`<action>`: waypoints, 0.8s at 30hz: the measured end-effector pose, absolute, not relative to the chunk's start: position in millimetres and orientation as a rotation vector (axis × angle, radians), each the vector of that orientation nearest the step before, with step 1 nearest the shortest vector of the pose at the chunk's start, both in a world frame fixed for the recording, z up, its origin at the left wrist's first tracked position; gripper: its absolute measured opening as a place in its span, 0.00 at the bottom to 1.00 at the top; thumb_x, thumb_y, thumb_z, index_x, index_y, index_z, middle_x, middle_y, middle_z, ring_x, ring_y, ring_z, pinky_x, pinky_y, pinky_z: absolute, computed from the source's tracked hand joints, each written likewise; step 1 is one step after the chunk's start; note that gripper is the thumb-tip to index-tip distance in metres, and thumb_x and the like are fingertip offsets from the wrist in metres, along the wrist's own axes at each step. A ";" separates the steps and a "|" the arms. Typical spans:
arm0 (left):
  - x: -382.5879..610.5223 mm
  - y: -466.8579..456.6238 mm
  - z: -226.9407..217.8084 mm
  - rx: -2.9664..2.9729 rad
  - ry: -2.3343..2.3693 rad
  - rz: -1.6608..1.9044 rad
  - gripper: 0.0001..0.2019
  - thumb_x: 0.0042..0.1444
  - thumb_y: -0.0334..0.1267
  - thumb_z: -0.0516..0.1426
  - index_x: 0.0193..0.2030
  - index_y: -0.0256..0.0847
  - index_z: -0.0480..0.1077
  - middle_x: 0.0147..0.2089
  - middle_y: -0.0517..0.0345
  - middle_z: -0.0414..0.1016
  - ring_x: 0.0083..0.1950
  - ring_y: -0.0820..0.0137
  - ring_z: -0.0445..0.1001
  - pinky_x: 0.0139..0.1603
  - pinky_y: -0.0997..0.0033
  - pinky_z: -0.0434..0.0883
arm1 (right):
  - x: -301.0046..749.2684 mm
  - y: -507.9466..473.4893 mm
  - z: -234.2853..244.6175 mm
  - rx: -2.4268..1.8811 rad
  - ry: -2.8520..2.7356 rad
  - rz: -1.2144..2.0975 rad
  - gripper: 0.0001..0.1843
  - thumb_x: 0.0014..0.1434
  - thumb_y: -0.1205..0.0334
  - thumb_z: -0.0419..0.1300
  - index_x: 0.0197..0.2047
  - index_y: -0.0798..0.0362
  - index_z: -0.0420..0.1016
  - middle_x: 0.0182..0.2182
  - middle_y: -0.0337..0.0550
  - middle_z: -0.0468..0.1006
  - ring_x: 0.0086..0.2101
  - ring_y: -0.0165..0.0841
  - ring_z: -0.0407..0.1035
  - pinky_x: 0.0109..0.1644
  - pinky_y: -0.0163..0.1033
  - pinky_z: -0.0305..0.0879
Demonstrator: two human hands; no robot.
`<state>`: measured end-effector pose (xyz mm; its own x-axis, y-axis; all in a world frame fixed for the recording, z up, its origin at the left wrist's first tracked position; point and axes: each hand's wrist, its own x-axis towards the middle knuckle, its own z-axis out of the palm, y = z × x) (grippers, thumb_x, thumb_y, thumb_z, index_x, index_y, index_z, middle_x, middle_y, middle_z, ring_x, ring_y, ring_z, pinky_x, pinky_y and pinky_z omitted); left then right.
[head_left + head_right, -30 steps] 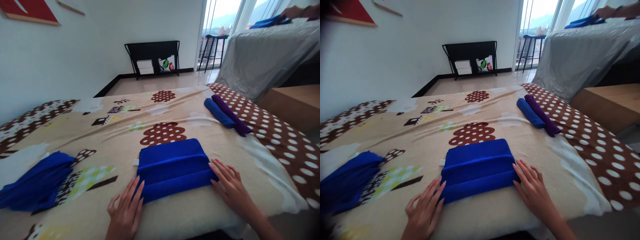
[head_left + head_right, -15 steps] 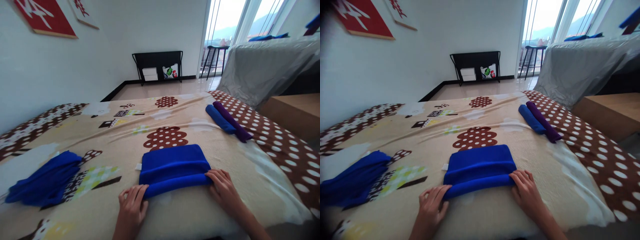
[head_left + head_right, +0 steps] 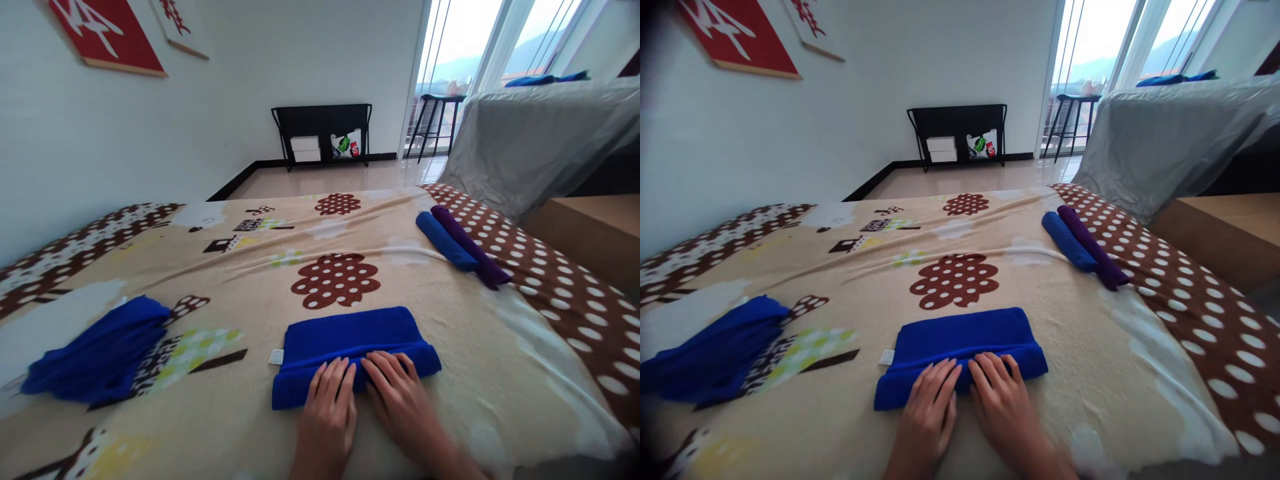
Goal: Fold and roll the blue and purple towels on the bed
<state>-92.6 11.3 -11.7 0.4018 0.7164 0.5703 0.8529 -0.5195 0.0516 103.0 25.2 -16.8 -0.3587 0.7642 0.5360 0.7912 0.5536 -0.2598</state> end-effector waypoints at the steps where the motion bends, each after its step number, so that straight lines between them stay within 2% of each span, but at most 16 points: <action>1: -100.6 13.0 -14.3 -2.409 -1.381 -0.754 0.22 0.62 0.28 0.51 0.63 0.38 0.67 0.60 0.51 0.75 0.63 0.66 0.70 0.66 0.63 0.61 | 110.3 27.4 -18.9 -1.273 -2.210 -0.069 0.19 0.69 0.62 0.52 0.61 0.49 0.69 0.55 0.42 0.77 0.55 0.35 0.68 0.63 0.46 0.52; 5: -156.1 9.9 -22.5 -2.311 -1.514 -0.620 0.24 0.64 0.36 0.53 0.68 0.42 0.63 0.63 0.52 0.73 0.64 0.64 0.70 0.70 0.59 0.53 | 169.9 32.9 -29.8 -1.426 -2.278 -0.218 0.27 0.69 0.52 0.54 0.67 0.52 0.63 0.60 0.45 0.72 0.59 0.39 0.66 0.65 0.49 0.49; 9: -160.3 3.8 -16.7 -2.182 -1.621 -0.635 0.24 0.62 0.33 0.53 0.66 0.42 0.65 0.63 0.50 0.73 0.65 0.59 0.69 0.73 0.49 0.43 | 181.0 27.6 -26.8 -1.538 -2.170 -0.357 0.26 0.69 0.53 0.52 0.66 0.54 0.64 0.63 0.48 0.69 0.62 0.43 0.62 0.66 0.54 0.47; 11: -133.8 7.5 -9.7 -2.256 -1.554 -0.647 0.25 0.61 0.29 0.52 0.66 0.39 0.65 0.64 0.50 0.72 0.66 0.61 0.68 0.73 0.51 0.46 | 153.6 24.5 -18.7 -1.460 -2.220 -0.329 0.24 0.69 0.56 0.52 0.66 0.53 0.65 0.64 0.46 0.67 0.64 0.40 0.60 0.67 0.51 0.47; 13: -104.5 16.1 -4.0 -2.410 -1.455 -0.596 0.26 0.61 0.28 0.50 0.66 0.36 0.64 0.66 0.51 0.70 0.67 0.65 0.66 0.70 0.58 0.53 | 121.0 25.4 -11.0 -1.347 -2.333 -0.230 0.24 0.70 0.57 0.52 0.67 0.51 0.64 0.66 0.42 0.65 0.64 0.37 0.60 0.67 0.48 0.49; 15: -88.4 26.8 -2.0 -2.501 -1.434 -0.502 0.25 0.63 0.31 0.49 0.67 0.36 0.64 0.67 0.52 0.68 0.67 0.65 0.67 0.66 0.61 0.61 | 101.1 32.0 -7.9 -1.307 -2.400 -0.120 0.25 0.71 0.54 0.50 0.68 0.49 0.63 0.66 0.40 0.65 0.64 0.34 0.61 0.67 0.46 0.52; 19: -117.4 38.9 -8.8 -2.397 -1.676 -0.358 0.24 0.68 0.45 0.49 0.68 0.42 0.63 0.69 0.54 0.65 0.68 0.60 0.66 0.62 0.54 0.67 | 127.6 53.4 -19.6 -1.527 -2.334 -0.059 0.28 0.71 0.47 0.47 0.68 0.51 0.64 0.65 0.43 0.65 0.63 0.39 0.62 0.65 0.50 0.57; 22: -158.1 36.1 -14.9 -2.270 -1.889 -0.333 0.24 0.69 0.45 0.47 0.69 0.44 0.62 0.70 0.54 0.64 0.69 0.59 0.65 0.65 0.49 0.64 | 169.2 61.3 -31.2 -1.684 -2.259 -0.087 0.30 0.71 0.46 0.45 0.69 0.52 0.63 0.66 0.45 0.64 0.65 0.41 0.60 0.66 0.54 0.57; 24: -169.5 33.7 -14.8 -2.225 -1.945 -0.340 0.23 0.69 0.44 0.46 0.68 0.44 0.64 0.69 0.51 0.65 0.69 0.57 0.65 0.68 0.43 0.58 | 180.4 61.0 -31.5 -1.730 -2.218 -0.115 0.30 0.71 0.46 0.45 0.69 0.53 0.63 0.66 0.47 0.64 0.65 0.42 0.59 0.67 0.55 0.55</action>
<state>-169.5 33.7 -14.8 0.1248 0.9524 0.2782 0.9903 -0.1370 0.0248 180.4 61.0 -31.5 -0.2123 0.9295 0.3015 0.9558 0.2617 -0.1341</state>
